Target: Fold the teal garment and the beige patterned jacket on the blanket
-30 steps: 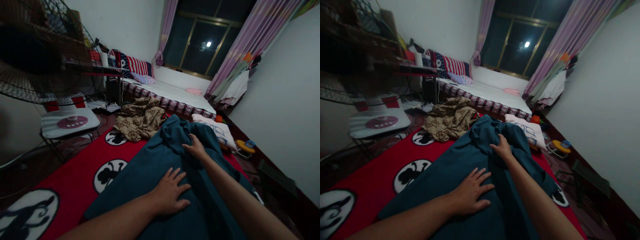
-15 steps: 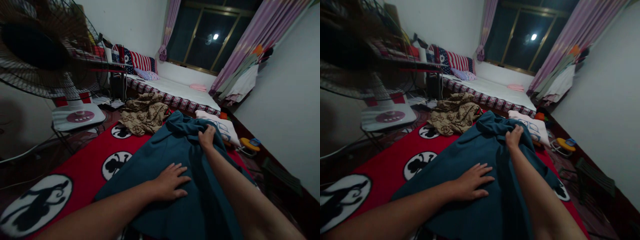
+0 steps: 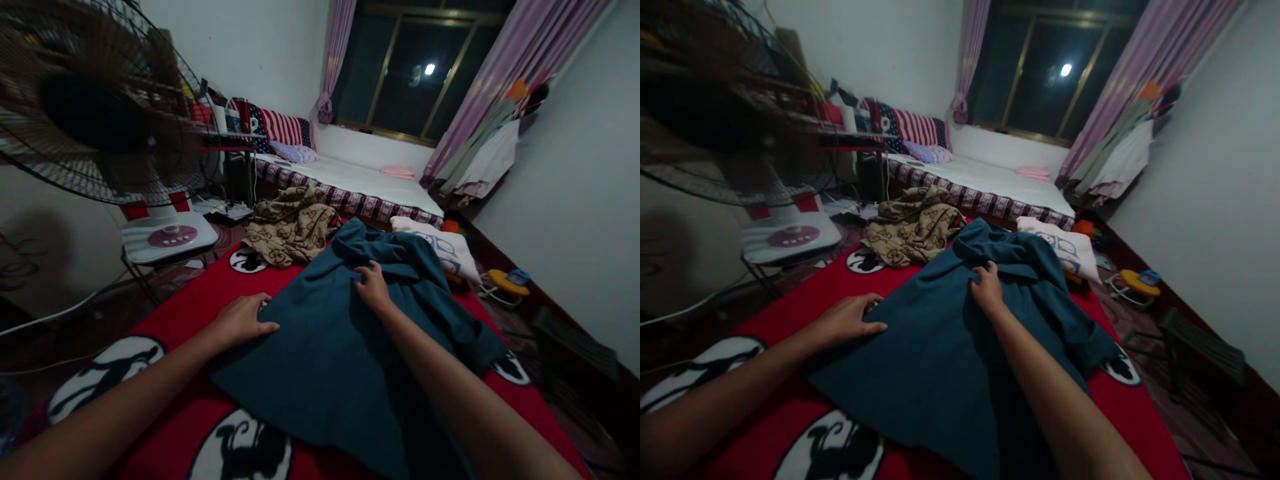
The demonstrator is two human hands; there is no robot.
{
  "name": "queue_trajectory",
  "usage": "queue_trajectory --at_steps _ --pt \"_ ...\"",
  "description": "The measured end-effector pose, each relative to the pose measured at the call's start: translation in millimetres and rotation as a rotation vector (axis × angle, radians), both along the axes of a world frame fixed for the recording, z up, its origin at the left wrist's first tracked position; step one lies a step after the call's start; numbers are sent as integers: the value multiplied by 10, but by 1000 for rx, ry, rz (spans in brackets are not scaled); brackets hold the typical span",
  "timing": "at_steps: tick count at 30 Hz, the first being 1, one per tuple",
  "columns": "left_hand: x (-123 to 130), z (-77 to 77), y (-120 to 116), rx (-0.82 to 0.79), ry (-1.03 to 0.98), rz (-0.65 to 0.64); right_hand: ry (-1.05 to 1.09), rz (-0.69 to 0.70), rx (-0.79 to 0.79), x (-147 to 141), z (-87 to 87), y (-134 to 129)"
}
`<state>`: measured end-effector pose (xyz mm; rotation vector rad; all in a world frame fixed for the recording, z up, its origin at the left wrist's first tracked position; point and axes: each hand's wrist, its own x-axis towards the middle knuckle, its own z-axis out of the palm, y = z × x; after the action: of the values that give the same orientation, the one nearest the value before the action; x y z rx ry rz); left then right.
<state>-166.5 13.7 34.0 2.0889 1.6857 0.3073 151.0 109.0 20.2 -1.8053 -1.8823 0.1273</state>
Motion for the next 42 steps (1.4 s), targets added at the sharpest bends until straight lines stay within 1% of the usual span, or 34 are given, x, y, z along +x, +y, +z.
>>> queue_trajectory --at_steps 1,3,5,7,9,13,15,16,18,20,23,25,27,29,32,33,34,35,36,37,38,39,40,42 --pt "-12 2 -39 -17 -24 -6 -66 -5 -24 -2 4 65" --pt "-10 31 -114 -24 -81 -19 -176 29 -47 -9 22 201" --pt "9 92 -175 -32 -155 -32 -223 68 -34 -9 69 344" --pt "44 187 -219 -48 -247 -52 -223 73 2 20 161 490" --pt "108 313 -249 -83 -349 -85 -211 38 49 94 299 630" --pt "382 591 -290 -147 -520 -211 -202 -64 125 344 606 834" --pt "580 685 -315 -156 -551 -280 -206 -104 132 474 701 878" --pt "686 708 -330 -156 -555 -305 -210 -122 131 530 724 887" --pt "898 690 -360 -160 -553 -345 -218 -154 122 621 715 885" --pt "1096 586 -385 -174 -541 -391 -226 -177 103 687 646 866" --pt "1347 311 -410 -239 -511 -475 -237 -213 45 758 465 819" --pt "1472 125 -415 -312 -459 -515 -245 -251 -13 799 330 785" --pt "1559 9 -403 -368 -405 -561 -252 -282 -73 835 213 763" --pt "1611 -4 -359 -460 -372 -639 -256 -298 -119 863 140 766" --pt "1648 110 -202 -711 -428 -752 -255 -305 -154 889 129 821" --pt "1653 154 -125 -709 -483 -751 -253 -308 -160 895 147 845" --pt "1654 189 -42 -604 -546 -715 -249 -311 -162 900 170 865" --pt "1650 211 45 -406 -597 -643 -245 -316 -161 905 196 878" --pt "1639 217 127 -165 -622 -551 -242 -324 -153 908 220 881" --pt "1624 207 199 58 -612 -460 -240 -333 -143 909 239 870" --pt "1603 184 254 220 -578 -394 -242 -342 -130 907 253 846" --pt "1582 152 290 311 -530 -374 -241 -347 -105 901 260 807" --pt "1562 115 306 337 -472 -404 -233 -346 -60 890 261 756" --pt "1541 45 284 288 -340 -552 -194 -316 64 848 251 626"
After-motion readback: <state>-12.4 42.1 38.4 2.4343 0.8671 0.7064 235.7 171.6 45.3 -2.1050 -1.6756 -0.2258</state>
